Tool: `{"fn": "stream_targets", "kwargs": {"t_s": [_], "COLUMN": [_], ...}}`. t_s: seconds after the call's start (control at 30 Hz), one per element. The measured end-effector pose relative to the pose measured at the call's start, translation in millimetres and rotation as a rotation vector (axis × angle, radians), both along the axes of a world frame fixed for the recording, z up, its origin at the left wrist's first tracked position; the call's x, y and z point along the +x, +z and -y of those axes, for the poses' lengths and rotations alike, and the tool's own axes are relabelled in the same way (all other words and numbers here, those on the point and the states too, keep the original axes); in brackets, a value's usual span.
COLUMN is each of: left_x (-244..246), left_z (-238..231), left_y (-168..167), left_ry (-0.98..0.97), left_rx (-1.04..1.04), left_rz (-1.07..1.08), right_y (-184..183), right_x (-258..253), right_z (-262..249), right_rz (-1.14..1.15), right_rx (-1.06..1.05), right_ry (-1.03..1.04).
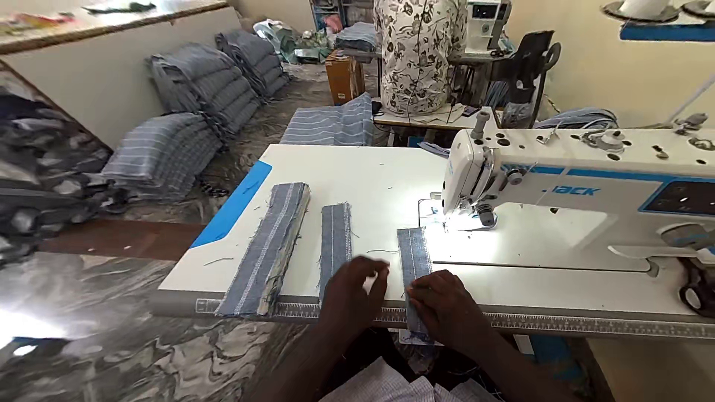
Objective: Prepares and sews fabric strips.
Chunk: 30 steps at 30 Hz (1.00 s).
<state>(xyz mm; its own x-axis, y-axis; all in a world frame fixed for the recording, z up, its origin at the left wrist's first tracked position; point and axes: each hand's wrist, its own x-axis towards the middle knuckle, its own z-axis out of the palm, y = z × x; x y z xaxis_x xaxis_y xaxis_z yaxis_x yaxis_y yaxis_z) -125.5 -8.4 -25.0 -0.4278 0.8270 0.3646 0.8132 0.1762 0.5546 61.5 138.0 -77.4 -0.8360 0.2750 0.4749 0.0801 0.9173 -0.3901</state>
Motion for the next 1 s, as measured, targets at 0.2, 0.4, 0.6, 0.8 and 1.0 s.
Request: {"fn": "stream_targets", "kwargs": {"t_s": [0.2,0.4,0.6,0.8,1.0], "left_x": [-4,-59,-97,-91,-37], "left_z": [-74,-132,-174,-174,-116], "left_y": [-11,-9,-12,5,6], "left_ry": [-0.134,-0.046,0.020,0.159,-0.021], "left_rx": [-0.451,-0.641,-0.615,-0.309,-0.355], "left_rz": [-0.254,-0.283,-0.272,-0.131,-0.033], "right_y": [-2,-2,-5,-8,-8], "right_x": [1,0,-1,-3,-3], "right_z": [0,4,5,5,5], "right_rz": [-0.035,-0.026,-0.032,-0.064,-0.077], "right_rx": [0.031,0.055,0.063,0.048,0.052], "right_ry": [-0.038,-0.087,-0.111,-0.106,-0.096]}}
